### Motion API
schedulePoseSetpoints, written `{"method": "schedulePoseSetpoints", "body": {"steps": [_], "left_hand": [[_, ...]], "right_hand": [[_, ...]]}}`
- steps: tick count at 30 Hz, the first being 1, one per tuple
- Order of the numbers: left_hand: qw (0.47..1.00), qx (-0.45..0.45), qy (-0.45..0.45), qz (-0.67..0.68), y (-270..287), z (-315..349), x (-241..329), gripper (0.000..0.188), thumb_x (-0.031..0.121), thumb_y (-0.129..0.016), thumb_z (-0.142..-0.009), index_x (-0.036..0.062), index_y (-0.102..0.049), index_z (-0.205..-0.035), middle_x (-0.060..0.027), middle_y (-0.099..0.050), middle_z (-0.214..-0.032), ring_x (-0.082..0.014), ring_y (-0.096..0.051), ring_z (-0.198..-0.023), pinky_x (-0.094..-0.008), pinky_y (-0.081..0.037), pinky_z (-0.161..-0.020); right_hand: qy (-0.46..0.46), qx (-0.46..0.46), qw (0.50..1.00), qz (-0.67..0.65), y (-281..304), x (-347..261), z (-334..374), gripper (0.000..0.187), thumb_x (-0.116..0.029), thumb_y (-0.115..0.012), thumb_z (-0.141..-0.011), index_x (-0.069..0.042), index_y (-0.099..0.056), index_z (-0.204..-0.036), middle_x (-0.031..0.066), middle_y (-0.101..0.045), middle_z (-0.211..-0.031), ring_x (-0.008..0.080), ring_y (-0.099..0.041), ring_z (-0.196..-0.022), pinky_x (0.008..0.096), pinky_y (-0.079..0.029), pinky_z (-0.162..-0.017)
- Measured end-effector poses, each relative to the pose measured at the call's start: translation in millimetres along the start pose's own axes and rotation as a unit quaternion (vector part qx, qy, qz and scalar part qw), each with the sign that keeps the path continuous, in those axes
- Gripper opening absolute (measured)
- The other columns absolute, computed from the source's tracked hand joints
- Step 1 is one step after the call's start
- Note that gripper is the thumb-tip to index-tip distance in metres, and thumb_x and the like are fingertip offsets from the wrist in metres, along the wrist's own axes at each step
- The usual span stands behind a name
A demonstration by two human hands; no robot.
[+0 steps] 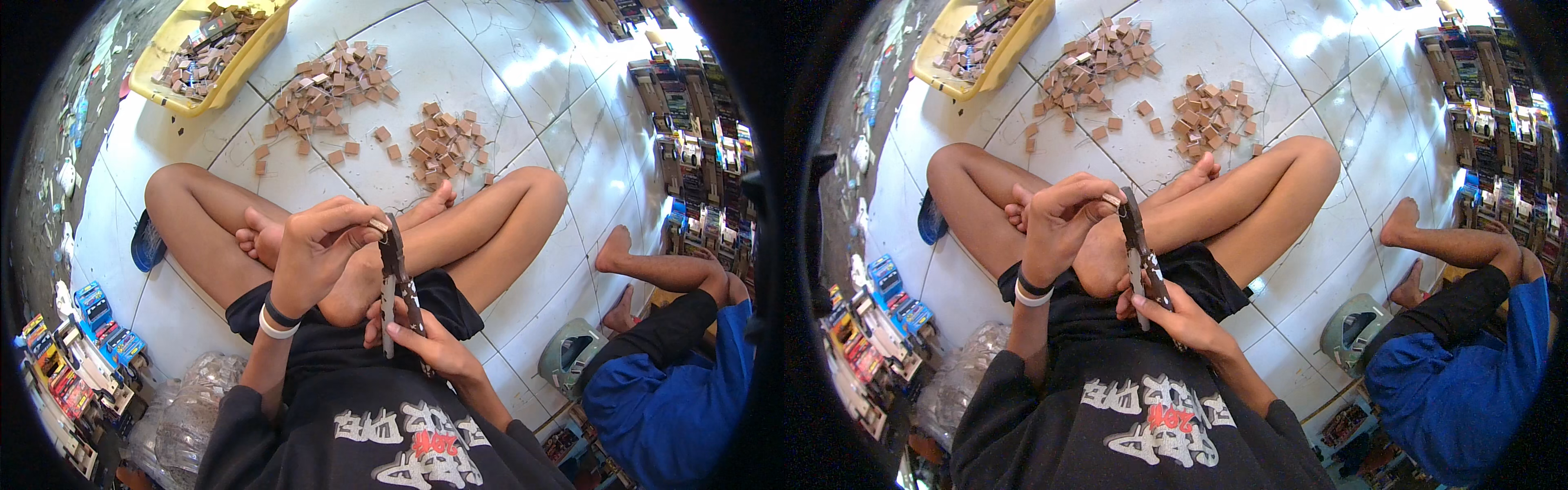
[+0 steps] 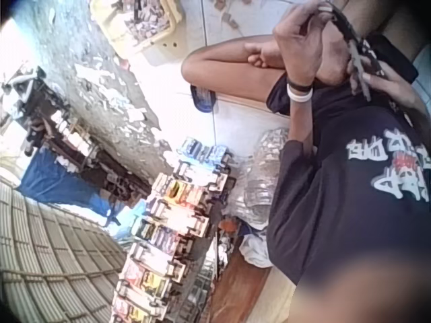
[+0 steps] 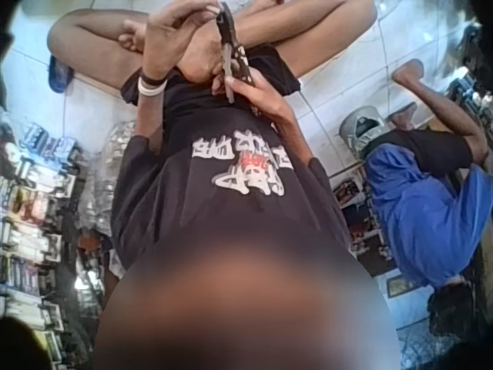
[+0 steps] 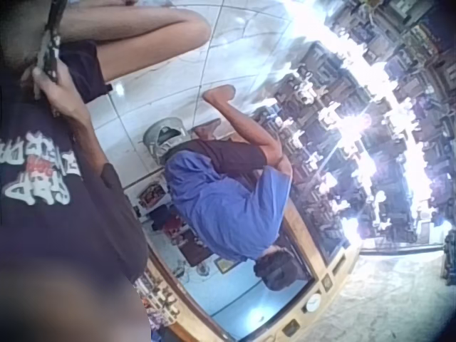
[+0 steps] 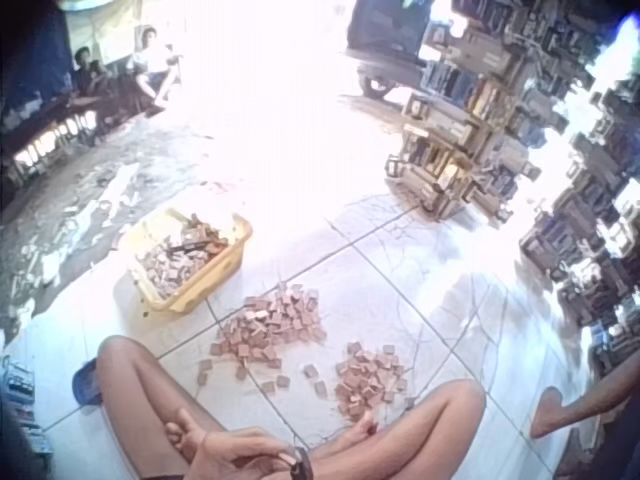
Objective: The person sits cross-legged on the floor and repeatedly picks up small rectangular cardboard pieces. Using a utility knife, they trim the edges of each piece and place the finished pieces into a yellow bin. The process is repeated for multiple pieces throughout the clip.
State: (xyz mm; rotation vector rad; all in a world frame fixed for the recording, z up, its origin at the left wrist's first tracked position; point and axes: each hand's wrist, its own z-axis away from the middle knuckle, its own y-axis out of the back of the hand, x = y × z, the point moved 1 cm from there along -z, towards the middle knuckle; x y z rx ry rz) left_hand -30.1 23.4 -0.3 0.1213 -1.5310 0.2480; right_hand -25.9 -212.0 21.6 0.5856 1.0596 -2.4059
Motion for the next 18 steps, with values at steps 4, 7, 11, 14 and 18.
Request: {"method": "schedulePoseSetpoints", "body": {"steps": [4,7,11,14,18], "left_hand": [[0.999,-0.001,0.015,0.043,-6,2,-3,0.021,-0.012,-0.066,-0.095,-0.0066,-0.074,-0.114,-0.01,-0.073,-0.101,-0.0137,-0.071,-0.093,-0.0241,-0.058,-0.08],[0.999,-0.009,0.004,0.039,-9,2,-5,0.024,-0.015,-0.064,-0.094,-0.0065,-0.074,-0.114,-0.0098,-0.073,-0.102,-0.0131,-0.071,-0.093,-0.0243,-0.057,-0.081],[1.0,0.01,-0.001,0.005,-11,0,-5,0.025,-0.012,-0.068,-0.091,-0.0026,-0.077,-0.112,-0.0101,-0.074,-0.098,-0.0152,-0.072,-0.09,-0.0248,-0.056,-0.077],[0.995,-0.007,0.003,-0.104,-9,-2,-5,0.024,-0.007,-0.072,-0.09,-0.001,-0.077,-0.113,-0.0114,-0.075,-0.102,-0.0174,-0.073,-0.089,-0.027,-0.057,-0.076],[0.955,-0.051,0.108,-0.271,-10,-11,-16,0.027,0.001,-0.077,-0.09,0.0007,-0.077,-0.117,-0.0137,-0.078,-0.109,-0.018,-0.075,-0.088,-0.0297,-0.059,-0.077]], "right_hand": [[0.017,0.057,0.998,-0.017,-4,21,-4,0.022,-0.023,-0.06,-0.111,-0.003,-0.057,-0.12,0.0018,-0.059,-0.093,0.0126,-0.056,-0.082,0.0303,-0.048,-0.074],[0.04,0.114,0.99,0.078,-3,26,-5,0.021,-0.024,-0.062,-0.11,-0.004,-0.058,-0.113,0.0,-0.056,-0.082,0.0135,-0.051,-0.07,0.0322,-0.045,-0.066],[0.076,0.249,0.919,0.296,1,19,-5,0.021,-0.024,-0.063,-0.11,-0.003,-0.058,-0.113,0.0018,-0.055,-0.079,0.0124,-0.05,-0.071,0.0316,-0.043,-0.064],[0.089,0.337,0.87,0.35,7,11,-5,0.023,-0.023,-0.062,-0.11,-0.005,-0.059,-0.125,0.0001,-0.055,-0.082,0.009,-0.051,-0.074,0.0289,-0.044,-0.066],[0.071,0.344,0.907,0.233,19,5,-3,0.048,-0.022,-0.057,-0.113,-0.006,-0.044,-0.156,0.0066,-0.066,-0.108,0.0149,-0.066,-0.097,0.0305,-0.056,-0.085]]}}
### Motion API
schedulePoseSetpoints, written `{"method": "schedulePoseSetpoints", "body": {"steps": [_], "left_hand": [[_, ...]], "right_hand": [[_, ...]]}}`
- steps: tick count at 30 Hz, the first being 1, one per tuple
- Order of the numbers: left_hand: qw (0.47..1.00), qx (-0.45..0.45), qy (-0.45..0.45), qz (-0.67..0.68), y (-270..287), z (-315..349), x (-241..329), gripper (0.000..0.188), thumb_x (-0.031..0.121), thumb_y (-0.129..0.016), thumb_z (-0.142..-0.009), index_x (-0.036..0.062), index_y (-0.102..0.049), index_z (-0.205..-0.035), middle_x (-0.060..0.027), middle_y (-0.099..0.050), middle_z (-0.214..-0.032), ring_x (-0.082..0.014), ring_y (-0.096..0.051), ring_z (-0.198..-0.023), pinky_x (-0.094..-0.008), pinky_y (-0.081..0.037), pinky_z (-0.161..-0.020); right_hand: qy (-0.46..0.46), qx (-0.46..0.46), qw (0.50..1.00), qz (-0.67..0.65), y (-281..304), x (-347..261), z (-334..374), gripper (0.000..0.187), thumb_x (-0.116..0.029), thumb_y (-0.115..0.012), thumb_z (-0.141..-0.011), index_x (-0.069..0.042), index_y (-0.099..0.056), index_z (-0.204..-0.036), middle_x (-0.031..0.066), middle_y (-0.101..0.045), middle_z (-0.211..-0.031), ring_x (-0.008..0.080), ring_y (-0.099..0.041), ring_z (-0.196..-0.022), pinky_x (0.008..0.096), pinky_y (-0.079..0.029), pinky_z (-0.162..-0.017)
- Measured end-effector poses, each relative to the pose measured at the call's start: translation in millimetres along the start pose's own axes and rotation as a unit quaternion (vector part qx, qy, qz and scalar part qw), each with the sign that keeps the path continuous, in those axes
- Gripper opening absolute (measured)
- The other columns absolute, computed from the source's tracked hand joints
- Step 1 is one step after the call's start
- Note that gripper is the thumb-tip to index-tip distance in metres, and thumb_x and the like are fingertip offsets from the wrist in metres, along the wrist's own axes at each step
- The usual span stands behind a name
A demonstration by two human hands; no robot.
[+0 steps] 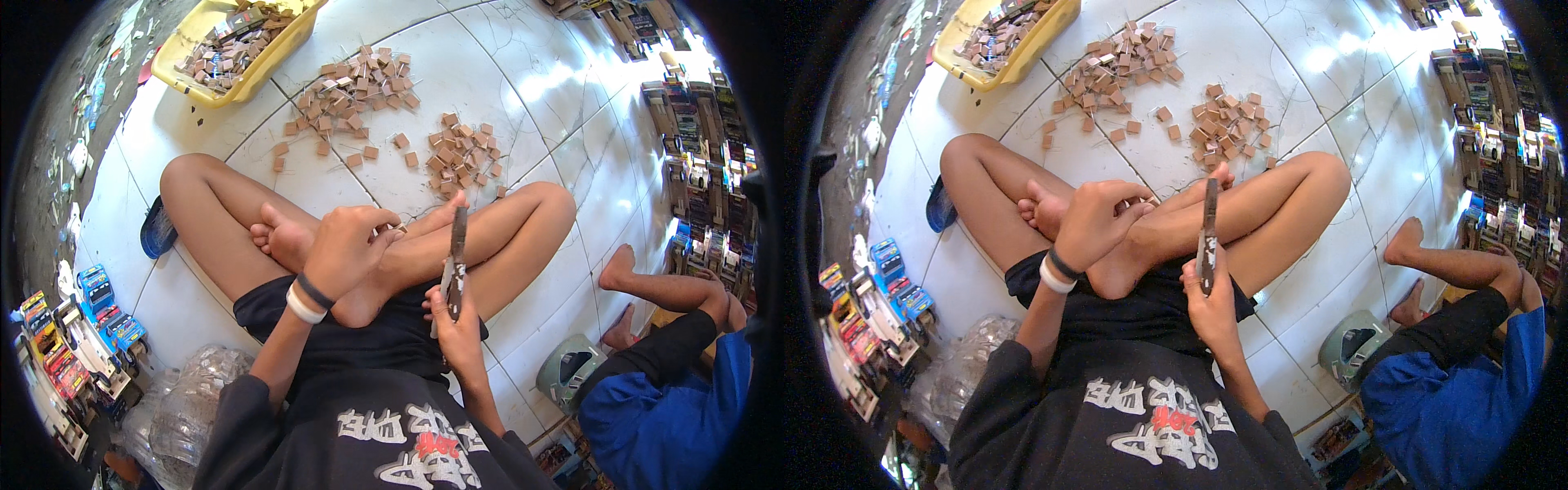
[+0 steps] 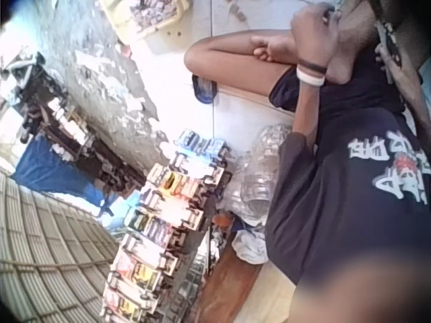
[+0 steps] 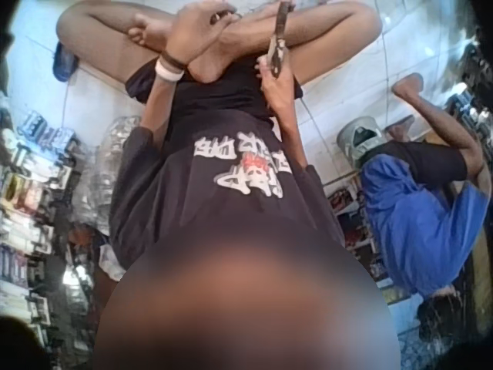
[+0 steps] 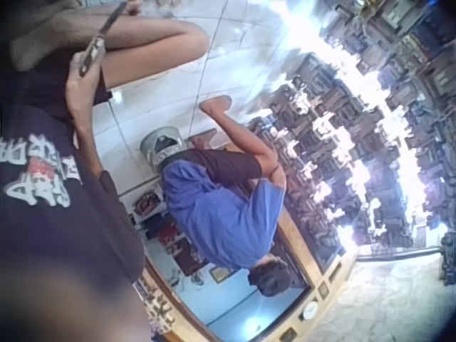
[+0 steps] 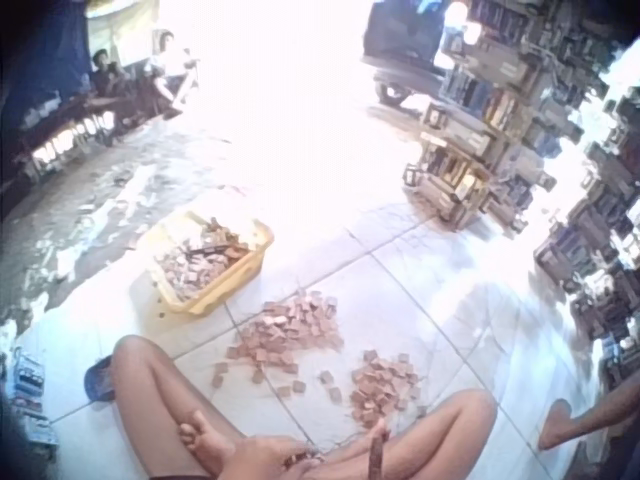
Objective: The person sits cross-legged on the floor and repeatedly picks up small rectangular cardboard pieces. Using a utility knife, they trim the edges of each piece and place the finished pieces into a yellow bin. The process is repeated for multiple pieces throughout the clip.
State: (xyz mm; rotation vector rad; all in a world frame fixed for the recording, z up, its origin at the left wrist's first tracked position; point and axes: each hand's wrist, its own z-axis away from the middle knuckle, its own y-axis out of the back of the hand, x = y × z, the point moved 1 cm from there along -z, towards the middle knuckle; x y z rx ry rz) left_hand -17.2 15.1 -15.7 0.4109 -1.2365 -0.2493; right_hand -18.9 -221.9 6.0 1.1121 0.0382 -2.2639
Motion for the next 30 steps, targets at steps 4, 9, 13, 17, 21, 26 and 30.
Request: {"method": "schedulePoseSetpoints", "body": {"steps": [4,9,13,17,21,26,30], "left_hand": [[0.974,0.066,-0.074,0.203,-17,-20,-11,0.03,0.009,-0.079,-0.09,0.006,-0.077,-0.12,-0.0145,-0.08,-0.103,-0.0218,-0.078,-0.089,-0.0331,-0.06,-0.077],[0.975,0.195,-0.007,-0.107,15,-34,-65,0.038,0.017,-0.082,-0.089,0.0053,-0.073,-0.124,-0.0174,-0.077,-0.114,-0.035,-0.075,-0.093,-0.0443,-0.06,-0.083],[0.861,0.326,0.1,-0.376,67,-41,-119,0.049,0.021,-0.087,-0.083,0.004,-0.064,-0.124,-0.0239,-0.076,-0.098,-0.041,-0.074,-0.09,-0.0482,-0.06,-0.085],[0.892,0.254,0.215,-0.307,92,-51,-144,0.048,0.012,-0.085,-0.082,0.0029,-0.062,-0.123,-0.0244,-0.076,-0.096,-0.0442,-0.074,-0.09,-0.05,-0.06,-0.085],[0.939,0.278,0.128,-0.155,83,-39,-125,0.043,0.005,-0.081,-0.087,0.0031,-0.068,-0.127,-0.0182,-0.078,-0.088,-0.0324,-0.078,-0.087,-0.0392,-0.061,-0.085],[0.937,0.224,0.077,0.257,56,-24,-89,0.033,-0.002,-0.08,-0.092,-0.0033,-0.072,-0.124,-0.0089,-0.078,-0.099,-0.013,-0.074,-0.093,-0.0254,-0.06,-0.088],[0.904,0.172,0.018,0.392,27,-13,-56,0.034,-0.006,-0.077,-0.093,-0.0073,-0.067,-0.126,-0.0137,-0.075,-0.115,-0.0193,-0.074,-0.105,-0.0284,-0.061,-0.095]], "right_hand": [[0.025,0.008,0.994,-0.109,6,0,-2,0.038,-0.019,-0.057,-0.112,-0.003,-0.049,-0.146,0.0091,-0.067,-0.117,0.0172,-0.067,-0.103,0.0322,-0.054,-0.089],[0.008,-0.012,0.993,-0.116,13,-2,-3,0.056,-0.022,-0.053,-0.114,-0.002,-0.036,-0.163,0.0125,-0.067,-0.124,0.0217,-0.067,-0.109,0.0366,-0.055,-0.096],[0.005,-0.017,0.992,-0.128,13,-3,-2,0.057,-0.022,-0.054,-0.114,-0.003,-0.034,-0.164,0.0126,-0.067,-0.124,0.0213,-0.067,-0.109,0.0356,-0.055,-0.095],[0.0,-0.034,0.992,-0.123,7,-7,-3,0.055,-0.022,-0.054,-0.114,-0.002,-0.037,-0.162,0.0126,-0.067,-0.123,0.0208,-0.067,-0.108,0.035,-0.055,-0.094],[0.013,-0.04,0.992,-0.12,2,-14,-3,0.026,-0.017,-0.059,-0.111,-0.002,-0.055,-0.131,0.0103,-0.068,-0.117,0.017,-0.068,-0.103,0.0326,-0.055,-0.089],[0.035,-0.069,0.992,-0.095,-2,-19,-3,0.027,-0.016,-0.059,-0.11,-0.002,-0.053,-0.133,0.0089,-0.066,-0.113,0.0168,-0.067,-0.1,0.0332,-0.055,-0.091],[0.04,-0.084,0.992,-0.079,-7,-23,-3,0.038,-0.012,-0.06,-0.109,-0.003,-0.048,-0.145,0.0078,-0.066,-0.111,0.0151,-0.064,-0.098,0.0312,-0.053,-0.091]]}}
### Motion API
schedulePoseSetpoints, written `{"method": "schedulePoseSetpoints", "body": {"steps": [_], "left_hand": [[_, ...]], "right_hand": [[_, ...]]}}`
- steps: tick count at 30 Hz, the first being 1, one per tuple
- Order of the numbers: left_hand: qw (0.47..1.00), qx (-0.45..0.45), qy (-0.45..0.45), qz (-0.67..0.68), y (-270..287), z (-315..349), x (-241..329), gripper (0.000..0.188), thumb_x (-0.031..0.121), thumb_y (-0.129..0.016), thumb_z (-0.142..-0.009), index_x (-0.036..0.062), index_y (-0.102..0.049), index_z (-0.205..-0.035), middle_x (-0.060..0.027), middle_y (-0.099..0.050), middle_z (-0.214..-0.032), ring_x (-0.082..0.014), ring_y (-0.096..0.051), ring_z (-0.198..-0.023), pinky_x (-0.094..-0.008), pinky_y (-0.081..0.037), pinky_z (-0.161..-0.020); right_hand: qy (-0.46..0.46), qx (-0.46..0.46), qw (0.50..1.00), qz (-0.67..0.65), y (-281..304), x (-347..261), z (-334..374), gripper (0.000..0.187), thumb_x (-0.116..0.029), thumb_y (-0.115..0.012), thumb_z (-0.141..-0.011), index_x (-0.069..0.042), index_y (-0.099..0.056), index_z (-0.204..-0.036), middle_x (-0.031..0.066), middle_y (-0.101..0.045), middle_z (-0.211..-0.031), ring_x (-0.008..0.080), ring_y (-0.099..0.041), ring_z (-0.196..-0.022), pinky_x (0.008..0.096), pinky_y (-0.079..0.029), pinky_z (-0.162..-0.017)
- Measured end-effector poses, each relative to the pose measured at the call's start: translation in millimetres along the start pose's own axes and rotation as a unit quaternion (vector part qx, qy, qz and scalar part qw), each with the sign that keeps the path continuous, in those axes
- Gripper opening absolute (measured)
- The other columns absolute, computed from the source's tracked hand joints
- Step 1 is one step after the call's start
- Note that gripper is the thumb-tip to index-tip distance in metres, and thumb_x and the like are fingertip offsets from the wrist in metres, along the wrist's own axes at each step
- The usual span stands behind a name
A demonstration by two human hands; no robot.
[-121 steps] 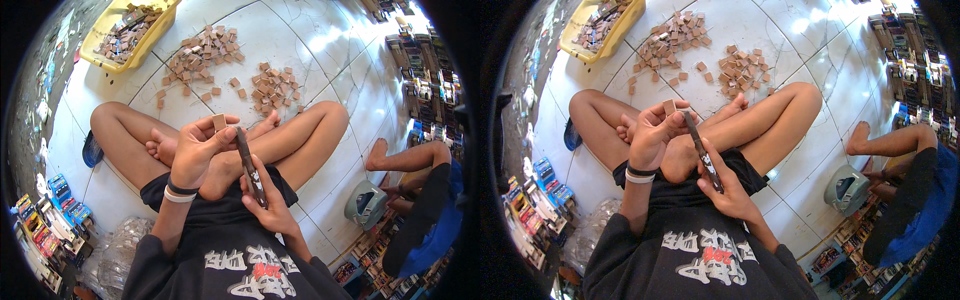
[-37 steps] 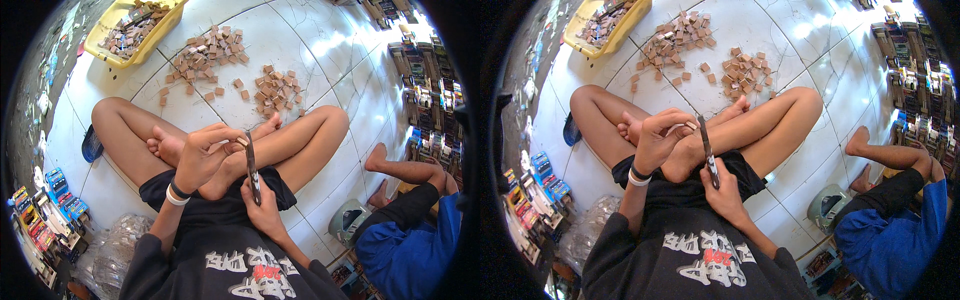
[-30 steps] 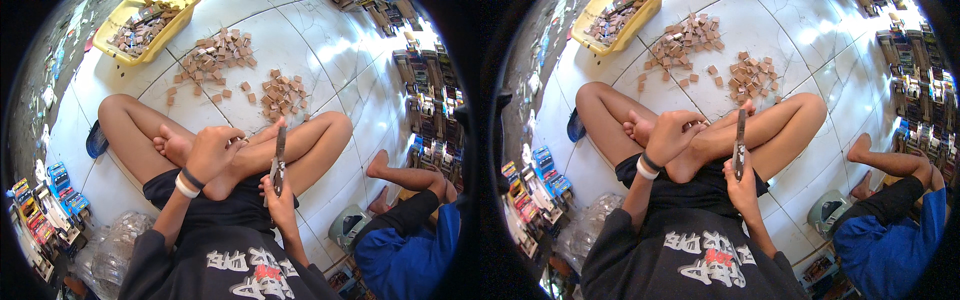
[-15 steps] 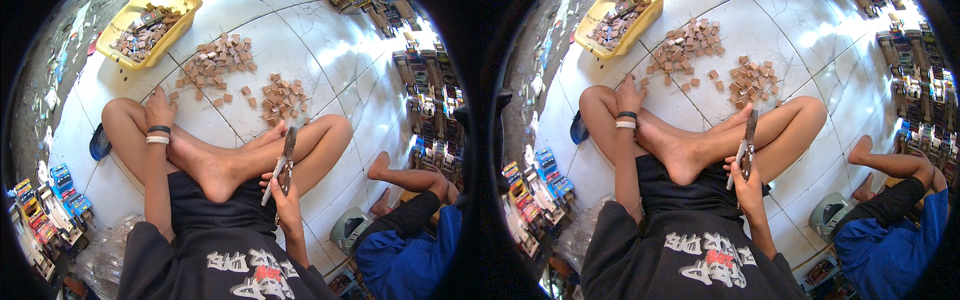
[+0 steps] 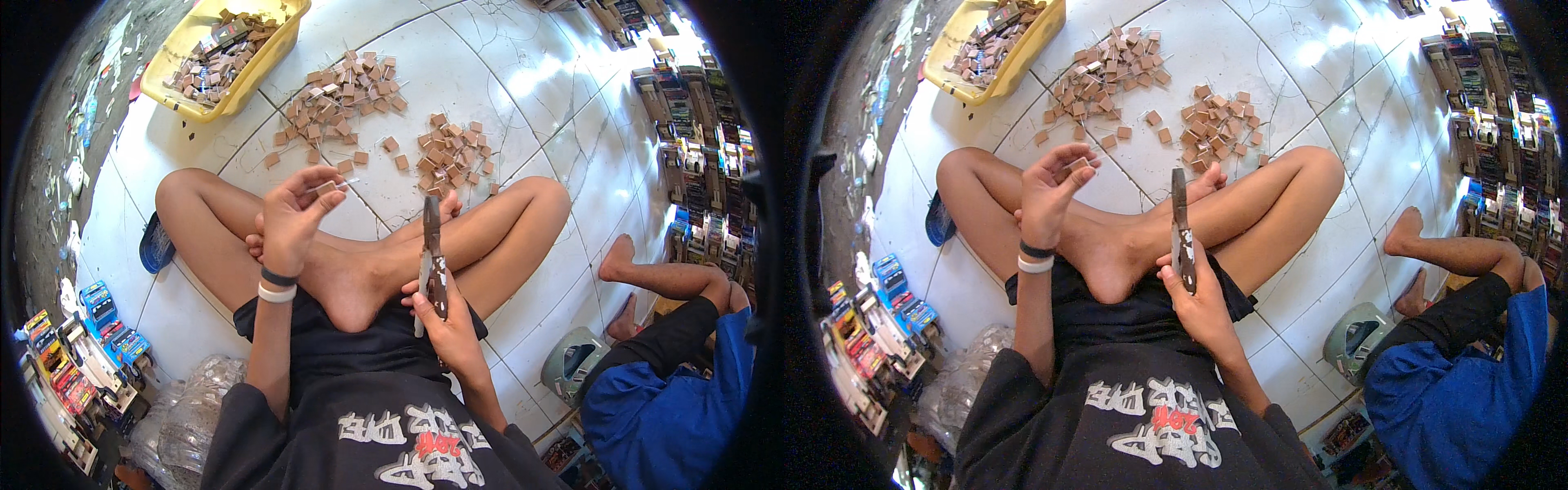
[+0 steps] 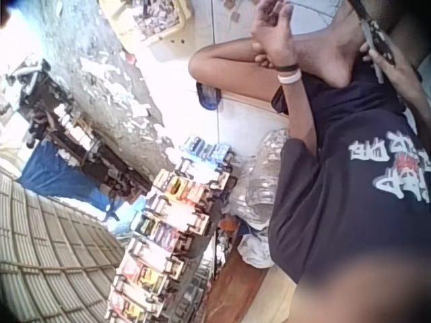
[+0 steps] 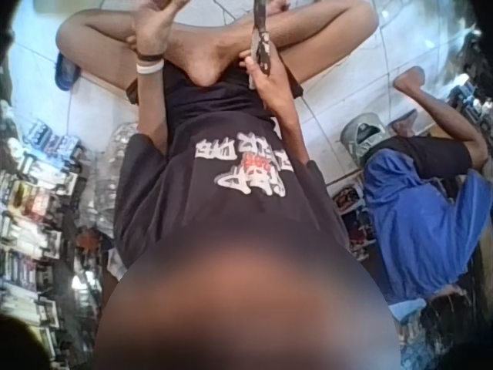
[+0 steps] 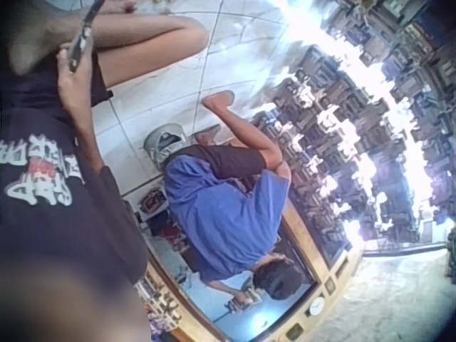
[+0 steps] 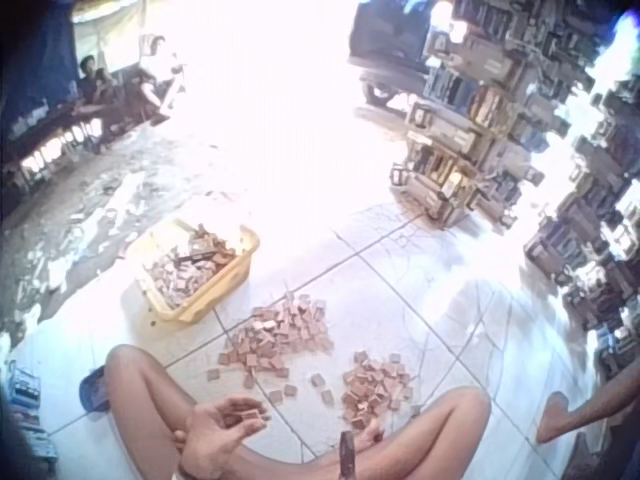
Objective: The person sits cross-legged on the floor and repeatedly picks up small rectangular cardboard pieces. Using a utility knife, they trim the edges of each piece and place the finished pieces into a yellow bin. The process is repeated for multiple pieces throughout the clip.
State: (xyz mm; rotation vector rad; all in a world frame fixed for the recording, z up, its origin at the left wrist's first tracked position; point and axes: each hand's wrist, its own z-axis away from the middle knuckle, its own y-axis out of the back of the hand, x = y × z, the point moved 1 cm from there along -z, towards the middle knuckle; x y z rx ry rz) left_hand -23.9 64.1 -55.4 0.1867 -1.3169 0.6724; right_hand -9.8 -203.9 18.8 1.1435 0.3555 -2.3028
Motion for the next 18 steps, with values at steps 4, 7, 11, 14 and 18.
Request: {"method": "schedulePoseSetpoints", "body": {"steps": [4,7,11,14,18], "left_hand": [[1.0,-0.003,-0.024,-0.004,-32,23,11,0.036,-0.012,-0.073,-0.093,-0.0066,-0.064,-0.127,-0.015,-0.076,-0.115,-0.022,-0.075,-0.111,-0.0306,-0.063,-0.097],[0.997,0.002,-0.057,-0.045,-50,33,19,0.035,-0.017,-0.07,-0.092,-0.0067,-0.065,-0.125,-0.0154,-0.077,-0.112,-0.0226,-0.075,-0.113,-0.0313,-0.065,-0.097],[0.991,-0.006,-0.094,-0.091,-60,34,22,0.033,-0.017,-0.07,-0.091,-0.0068,-0.066,-0.122,-0.0154,-0.077,-0.113,-0.0223,-0.077,-0.11,-0.0314,-0.066,-0.094],[0.991,-0.019,-0.094,-0.094,-60,33,23,0.032,-0.017,-0.07,-0.091,-0.007,-0.067,-0.121,-0.0157,-0.078,-0.113,-0.0219,-0.077,-0.109,-0.0315,-0.066,-0.093],[0.994,-0.035,-0.067,-0.075,-57,33,26,0.034,-0.017,-0.07,-0.091,-0.0074,-0.067,-0.123,-0.0165,-0.078,-0.113,-0.0221,-0.077,-0.109,-0.0318,-0.067,-0.092]], "right_hand": [[0.024,-0.008,0.999,0.041,-5,-6,3,0.064,-0.006,-0.061,-0.107,-0.01,-0.032,-0.165,0.0053,-0.063,-0.104,0.0121,-0.06,-0.092,0.0278,-0.05,-0.086],[0.005,-0.067,0.996,0.059,-6,-12,8,0.077,-0.003,-0.06,-0.107,-0.012,-0.019,-0.172,0.0079,-0.061,-0.113,0.0133,-0.06,-0.104,0.0285,-0.051,-0.096],[0.009,-0.078,0.995,0.058,-12,-18,13,0.079,-0.001,-0.06,-0.107,-0.014,-0.018,-0.173,0.0071,-0.06,-0.113,0.0127,-0.058,-0.103,0.0265,-0.049,-0.095],[0.009,-0.073,0.994,0.075,-11,-22,16,0.079,-0.001,-0.06,-0.107,-0.014,-0.018,-0.173,0.0068,-0.06,-0.112,0.0124,-0.059,-0.102,0.0262,-0.049,-0.095],[0.001,-0.072,0.994,0.079,-9,-23,17,0.079,-0.002,-0.06,-0.107,-0.014,-0.018,-0.173,0.0059,-0.061,-0.111,0.0116,-0.059,-0.101,0.025,-0.048,-0.095]]}}
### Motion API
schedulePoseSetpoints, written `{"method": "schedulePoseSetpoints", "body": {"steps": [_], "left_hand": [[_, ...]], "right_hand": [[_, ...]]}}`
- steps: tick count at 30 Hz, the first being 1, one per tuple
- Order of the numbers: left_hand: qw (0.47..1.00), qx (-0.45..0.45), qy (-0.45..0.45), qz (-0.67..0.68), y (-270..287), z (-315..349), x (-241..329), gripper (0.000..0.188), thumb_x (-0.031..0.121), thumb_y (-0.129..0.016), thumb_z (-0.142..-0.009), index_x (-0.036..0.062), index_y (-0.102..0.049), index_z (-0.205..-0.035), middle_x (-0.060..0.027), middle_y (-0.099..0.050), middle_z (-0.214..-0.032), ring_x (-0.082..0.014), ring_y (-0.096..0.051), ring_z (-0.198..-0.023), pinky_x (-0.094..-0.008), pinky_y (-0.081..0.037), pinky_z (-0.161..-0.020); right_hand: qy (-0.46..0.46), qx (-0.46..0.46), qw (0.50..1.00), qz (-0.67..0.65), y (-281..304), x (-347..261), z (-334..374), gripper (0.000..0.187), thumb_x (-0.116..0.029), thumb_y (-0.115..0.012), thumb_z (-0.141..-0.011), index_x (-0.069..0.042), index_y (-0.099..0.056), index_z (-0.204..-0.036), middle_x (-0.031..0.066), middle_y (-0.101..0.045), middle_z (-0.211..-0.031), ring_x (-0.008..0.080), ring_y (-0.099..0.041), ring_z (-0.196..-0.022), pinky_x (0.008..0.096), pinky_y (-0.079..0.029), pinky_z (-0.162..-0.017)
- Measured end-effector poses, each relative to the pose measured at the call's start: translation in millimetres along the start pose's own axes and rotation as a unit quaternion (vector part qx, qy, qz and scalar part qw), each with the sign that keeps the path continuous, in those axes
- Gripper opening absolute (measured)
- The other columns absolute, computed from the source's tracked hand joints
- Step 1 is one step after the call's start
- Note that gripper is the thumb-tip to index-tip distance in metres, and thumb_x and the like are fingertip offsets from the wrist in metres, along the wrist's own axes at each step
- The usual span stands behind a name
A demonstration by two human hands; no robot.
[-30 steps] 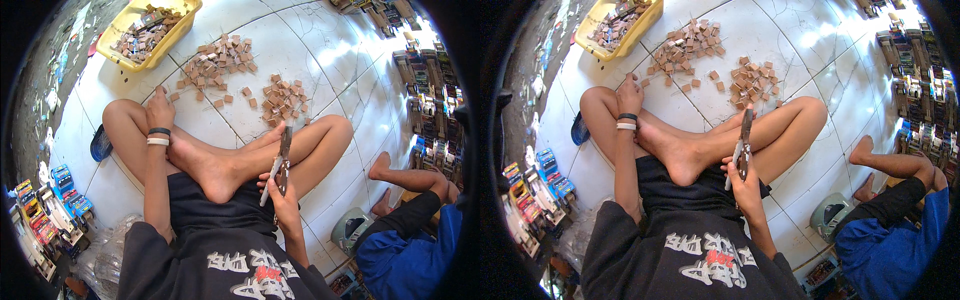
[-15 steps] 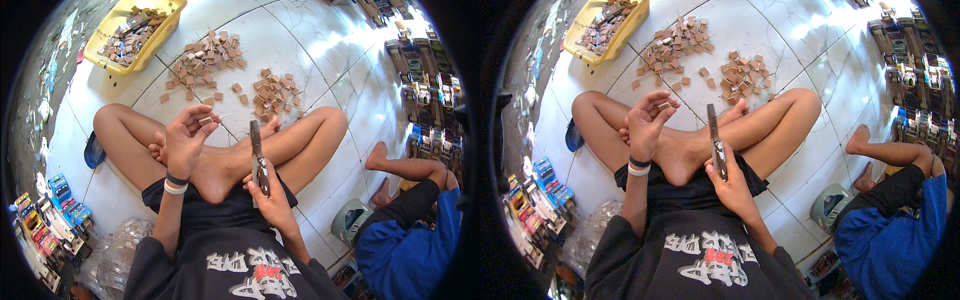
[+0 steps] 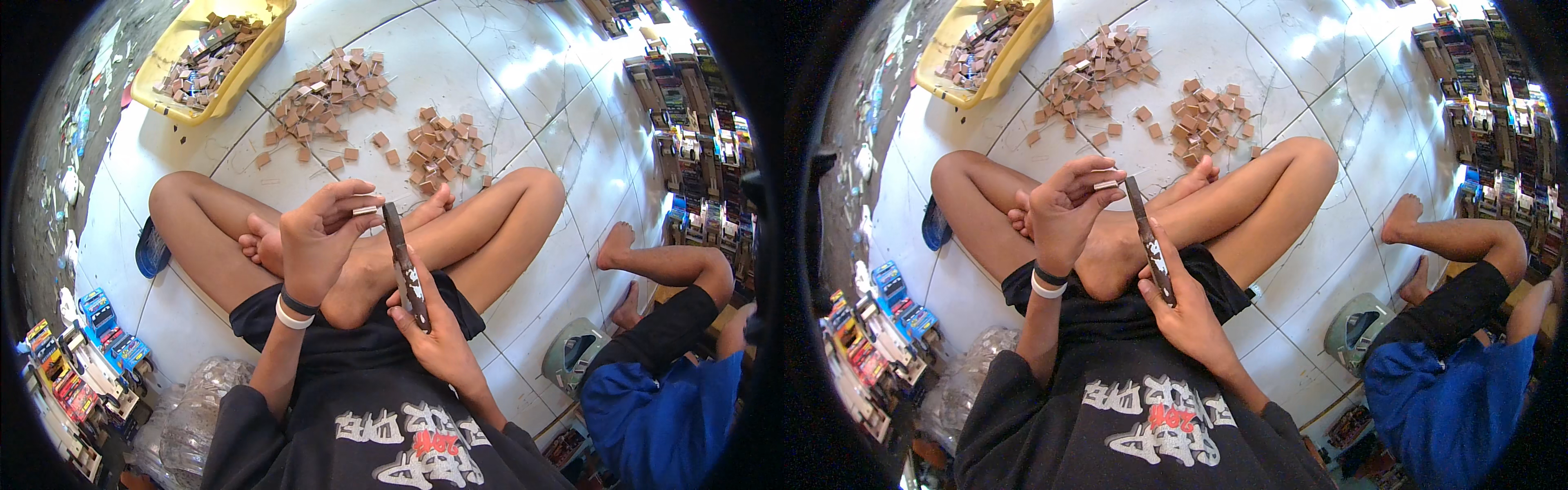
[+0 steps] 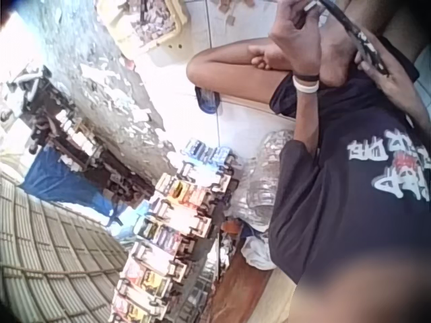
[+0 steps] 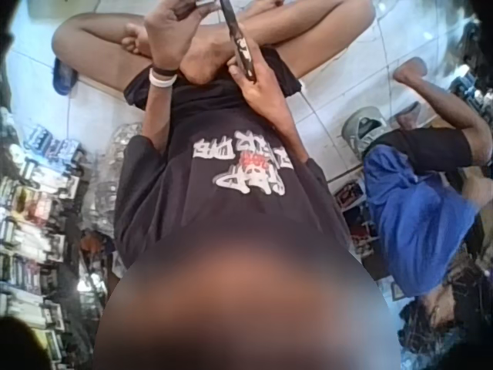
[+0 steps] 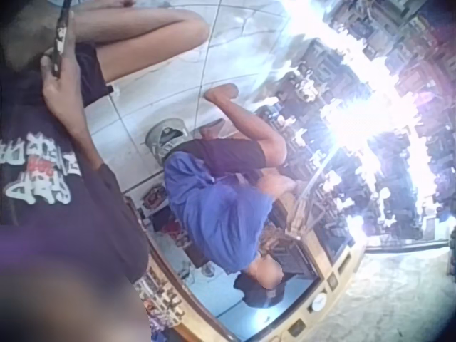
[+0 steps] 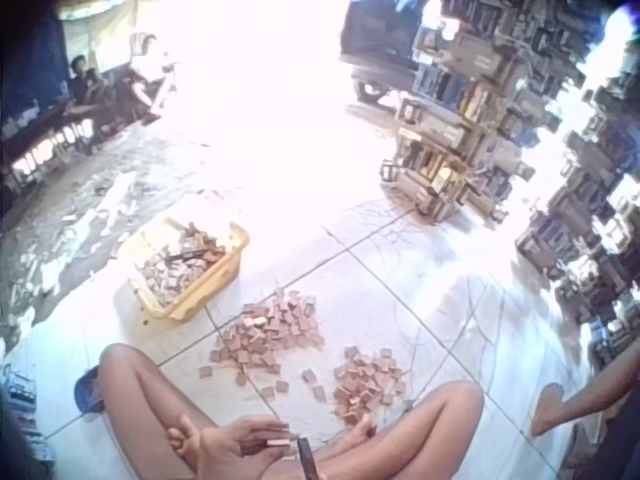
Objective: The person sits cross-legged on the floor and repeatedly picks up small rectangular cardboard pieces. Using a utility knife, they trim the edges of each piece and place the finished pieces into a yellow bin. The process is repeated for multiple pieces throughout the clip.
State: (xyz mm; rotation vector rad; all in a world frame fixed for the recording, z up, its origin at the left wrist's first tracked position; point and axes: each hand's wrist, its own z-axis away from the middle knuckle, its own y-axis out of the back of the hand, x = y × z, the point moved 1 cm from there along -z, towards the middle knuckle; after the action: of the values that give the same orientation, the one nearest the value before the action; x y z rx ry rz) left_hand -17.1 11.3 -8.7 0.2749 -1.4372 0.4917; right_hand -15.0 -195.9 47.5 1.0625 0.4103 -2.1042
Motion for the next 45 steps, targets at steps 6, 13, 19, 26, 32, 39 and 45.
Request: {"method": "schedulePoseSetpoints", "body": {"steps": [6,13,19,26,32,39,45], "left_hand": [[1.0,-0.011,0.01,0.015,2,0,0,0.033,-0.017,-0.068,-0.093,-0.009,-0.069,-0.124,-0.0174,-0.078,-0.115,-0.0228,-0.077,-0.11,-0.0322,-0.067,-0.093],[1.0,-0.021,0.016,0.017,7,-2,-6,0.031,-0.016,-0.069,-0.093,-0.0101,-0.069,-0.124,-0.0173,-0.078,-0.116,-0.0235,-0.076,-0.111,-0.0325,-0.067,-0.092],[0.999,-0.026,-0.004,0.032,8,-2,-8,0.03,-0.016,-0.068,-0.093,-0.0107,-0.069,-0.123,-0.0178,-0.077,-0.116,-0.0239,-0.077,-0.11,-0.0333,-0.067,-0.093],[0.999,0.024,-0.027,-0.01,3,1,-8,0.031,-0.019,-0.067,-0.091,-0.0101,-0.07,-0.121,-0.017,-0.079,-0.112,-0.0228,-0.077,-0.106,-0.0322,-0.067,-0.092],[0.995,0.089,-0.047,-0.016,-7,5,-8,0.031,-0.022,-0.064,-0.09,-0.0101,-0.071,-0.118,-0.0169,-0.079,-0.109,-0.0215,-0.078,-0.104,-0.0311,-0.066,-0.091],[0.997,0.042,-0.052,-0.024,-1,0,-6,0.033,-0.02,-0.067,-0.091,-0.0084,-0.07,-0.121,-0.0163,-0.079,-0.108,-0.0214,-0.078,-0.104,-0.0308,-0.066,-0.092],[0.996,0.043,-0.069,-0.041,1,3,-9,0.032,-0.018,-0.07,-0.091,-0.0076,-0.07,-0.12,-0.0161,-0.078,-0.111,-0.0215,-0.077,-0.106,-0.0303,-0.065,-0.093]], "right_hand": [[0.044,0.022,0.999,0.002,-1,2,-1,0.08,0.001,-0.061,-0.104,-0.017,-0.023,-0.172,0.0031,-0.054,-0.092,0.0115,-0.05,-0.078,0.0266,-0.046,-0.073],[0.058,0.021,0.998,0.02,-2,0,-2,0.081,0.002,-0.061,-0.104,-0.017,-0.023,-0.172,0.0026,-0.051,-0.089,0.0117,-0.048,-0.076,0.027,-0.045,-0.072],[0.021,0.0,1.0,0.001,-1,-5,-1,0.08,0.002,-0.06,-0.105,-0.013,-0.019,-0.172,0.0014,-0.051,-0.102,0.0089,-0.049,-0.088,0.0225,-0.044,-0.083],[0.05,0.027,0.998,0.019,-10,-7,-5,0.08,0.002,-0.06,-0.104,-0.014,-0.021,-0.172,0.0066,-0.059,-0.103,0.0122,-0.049,-0.08,0.028,-0.047,-0.077],[0.046,0.037,0.998,0.002,-22,-10,-3,0.079,-0.001,-0.059,-0.106,-0.012,-0.016,-0.172,0.0032,-0.052,-0.103,0.0094,-0.046,-0.082,0.0247,-0.044,-0.079],[0.042,0.033,0.998,-0.014,-16,-8,-3,0.079,-0.001,-0.06,-0.106,-0.013,-0.019,-0.172,0.0051,-0.059,-0.105,0.0114,-0.048,-0.083,0.0268,-0.047,-0.078],[0.025,0.026,0.999,-0.008,-16,-4,-4,0.079,-0.001,-0.06,-0.106,-0.013,-0.018,-0.172,0.0044,-0.058,-0.103,0.0109,-0.048,-0.083,0.0254,-0.046,-0.078]]}}
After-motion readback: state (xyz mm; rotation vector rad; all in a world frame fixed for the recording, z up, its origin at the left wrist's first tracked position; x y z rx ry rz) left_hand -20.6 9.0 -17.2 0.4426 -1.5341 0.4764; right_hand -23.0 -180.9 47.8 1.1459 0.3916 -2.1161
